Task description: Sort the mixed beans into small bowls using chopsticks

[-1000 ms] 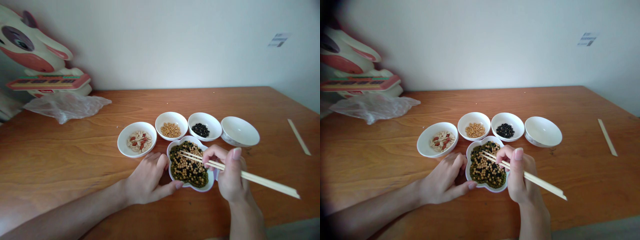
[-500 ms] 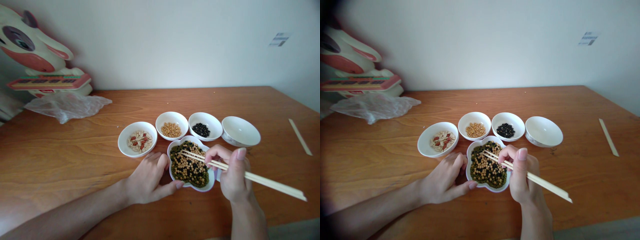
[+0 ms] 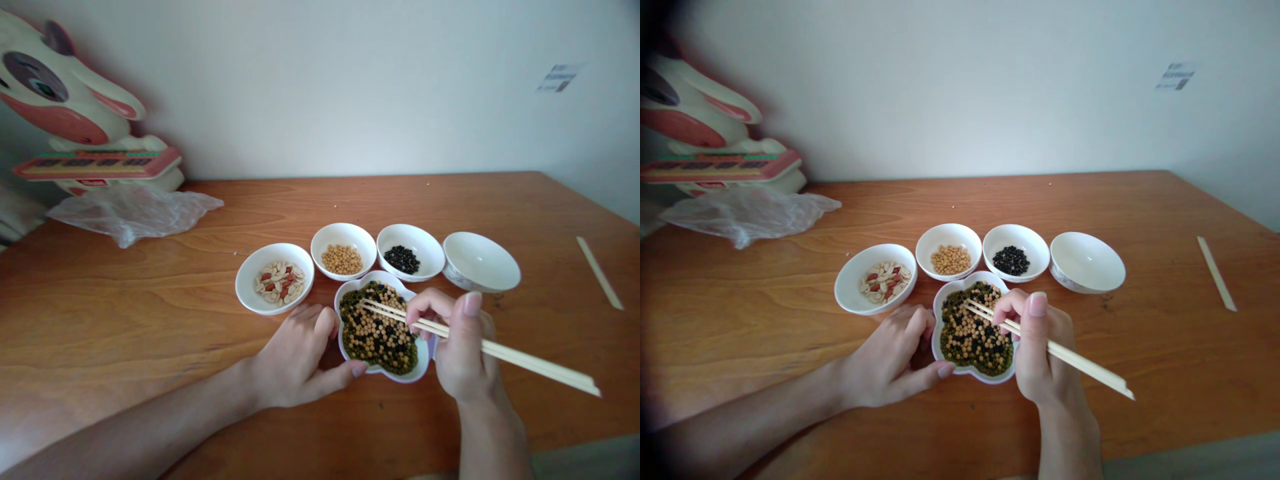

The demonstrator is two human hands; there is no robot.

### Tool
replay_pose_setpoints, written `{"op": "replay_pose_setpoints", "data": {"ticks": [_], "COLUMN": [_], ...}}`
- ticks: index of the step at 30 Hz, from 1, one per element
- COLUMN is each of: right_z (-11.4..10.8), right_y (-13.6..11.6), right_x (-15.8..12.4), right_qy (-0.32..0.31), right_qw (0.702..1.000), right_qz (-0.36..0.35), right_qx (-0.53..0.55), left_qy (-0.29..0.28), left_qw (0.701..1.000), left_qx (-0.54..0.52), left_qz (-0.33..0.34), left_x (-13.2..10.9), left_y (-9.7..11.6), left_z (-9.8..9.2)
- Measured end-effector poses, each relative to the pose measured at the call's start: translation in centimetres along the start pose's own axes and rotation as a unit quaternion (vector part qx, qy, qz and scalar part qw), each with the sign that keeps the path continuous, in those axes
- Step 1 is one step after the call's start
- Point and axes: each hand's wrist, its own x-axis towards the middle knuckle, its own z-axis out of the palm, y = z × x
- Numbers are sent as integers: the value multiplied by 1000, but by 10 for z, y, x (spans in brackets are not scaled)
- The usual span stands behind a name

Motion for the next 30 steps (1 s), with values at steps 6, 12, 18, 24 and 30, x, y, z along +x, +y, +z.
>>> {"op": "replay_pose_setpoints", "data": {"ticks": [6, 12, 18, 24, 30], "right_z": [2, -1, -12, 4, 21], "right_y": [-6, -17, -7, -19, -15], "right_x": [0, -1, 2, 9, 22], "right_qy": [18, 58, 122, 259, 204], "right_qw": [1000, 998, 991, 962, 976], "right_qz": [-1, 33, 1, -40, -14], "right_qx": [7, 18, 47, 76, 71], "left_qy": [4, 2, 0, 0, 5], "left_qw": [1000, 1000, 1000, 1000, 1000], "left_qx": [-1, -10, -10, -7, -6], "left_qz": [-1, -3, -1, 1, 3], "left_x": [1, 1, 0, 0, 0], "left_y": [2, 1, 1, 2, 0], "left_z": [-1, -1, -2, -2, 1]}}
